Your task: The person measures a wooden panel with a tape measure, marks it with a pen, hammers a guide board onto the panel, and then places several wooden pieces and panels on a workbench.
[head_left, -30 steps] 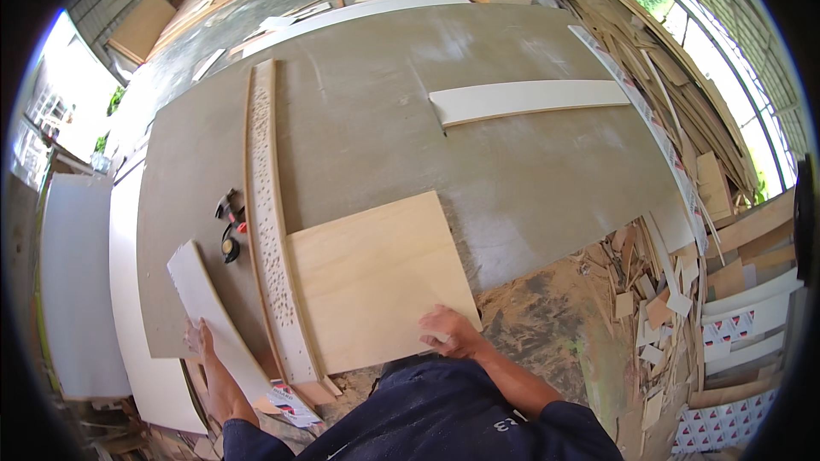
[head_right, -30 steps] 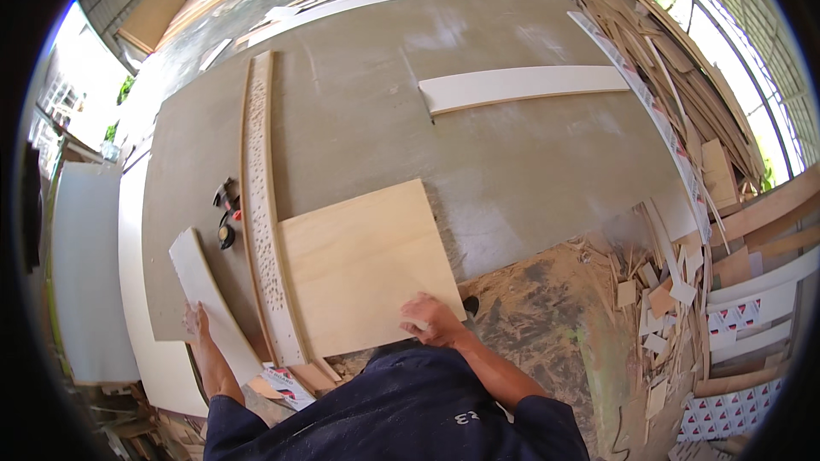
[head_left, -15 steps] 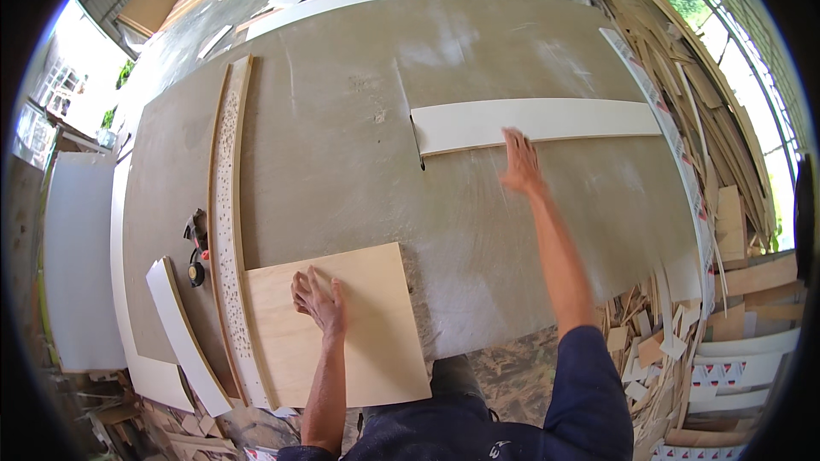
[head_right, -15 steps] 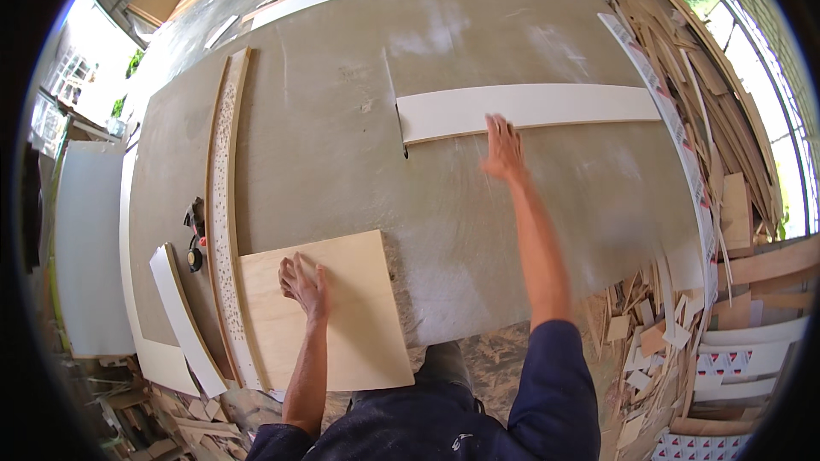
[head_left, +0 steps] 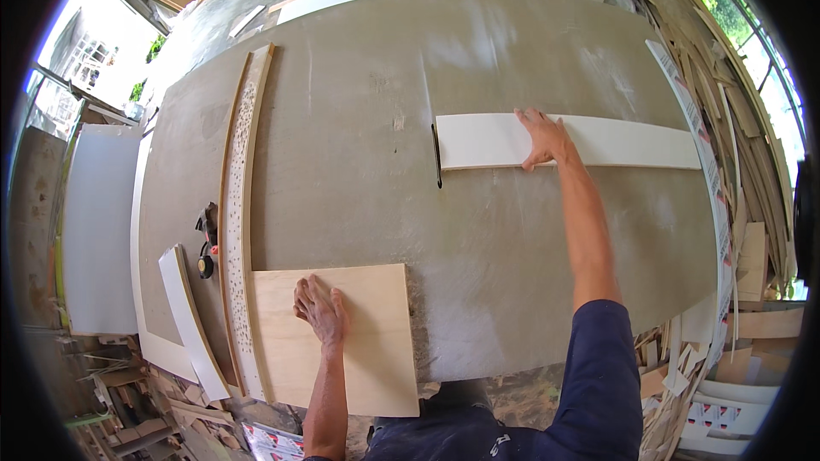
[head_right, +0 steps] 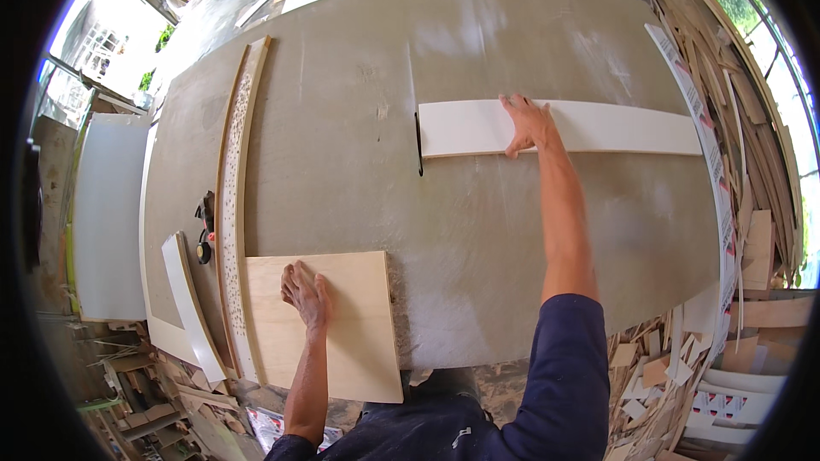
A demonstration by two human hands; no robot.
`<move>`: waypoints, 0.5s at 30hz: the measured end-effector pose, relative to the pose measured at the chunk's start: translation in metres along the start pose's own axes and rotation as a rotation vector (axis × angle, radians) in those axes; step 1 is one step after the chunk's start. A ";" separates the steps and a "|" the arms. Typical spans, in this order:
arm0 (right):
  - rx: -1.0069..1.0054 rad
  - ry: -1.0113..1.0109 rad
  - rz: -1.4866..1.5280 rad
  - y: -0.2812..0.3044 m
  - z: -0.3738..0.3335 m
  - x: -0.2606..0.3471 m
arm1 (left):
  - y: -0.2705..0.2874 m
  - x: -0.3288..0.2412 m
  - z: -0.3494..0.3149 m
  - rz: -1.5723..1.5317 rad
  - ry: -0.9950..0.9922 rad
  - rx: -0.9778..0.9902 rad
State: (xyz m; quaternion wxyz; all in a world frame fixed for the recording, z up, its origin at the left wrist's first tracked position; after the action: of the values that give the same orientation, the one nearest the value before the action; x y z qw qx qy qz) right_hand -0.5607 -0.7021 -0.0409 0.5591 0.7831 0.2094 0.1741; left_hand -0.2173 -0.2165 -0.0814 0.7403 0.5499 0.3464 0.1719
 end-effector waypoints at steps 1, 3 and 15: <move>-0.031 0.004 0.010 -0.003 -0.001 0.001 | 0.002 0.004 0.002 0.003 0.000 0.005; -0.059 0.025 -0.017 -0.004 -0.013 -0.006 | -0.004 0.007 0.003 -0.012 0.014 0.007; -0.322 0.205 0.048 0.037 -0.205 0.151 | 0.100 -0.073 -0.021 -0.409 -0.618 -0.101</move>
State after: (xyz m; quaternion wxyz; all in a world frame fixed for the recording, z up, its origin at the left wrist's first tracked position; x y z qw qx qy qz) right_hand -0.5313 -0.4697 0.0646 0.6485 0.6666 0.2158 0.2976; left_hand -0.2705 -0.2148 0.0319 0.8552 0.4580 0.2004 -0.1367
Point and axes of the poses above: each hand's wrist, its own z-axis towards the middle knuckle, its own y-axis out of the back of the hand, x = y × z, the point moved 3 cm from there along z, towards the middle knuckle
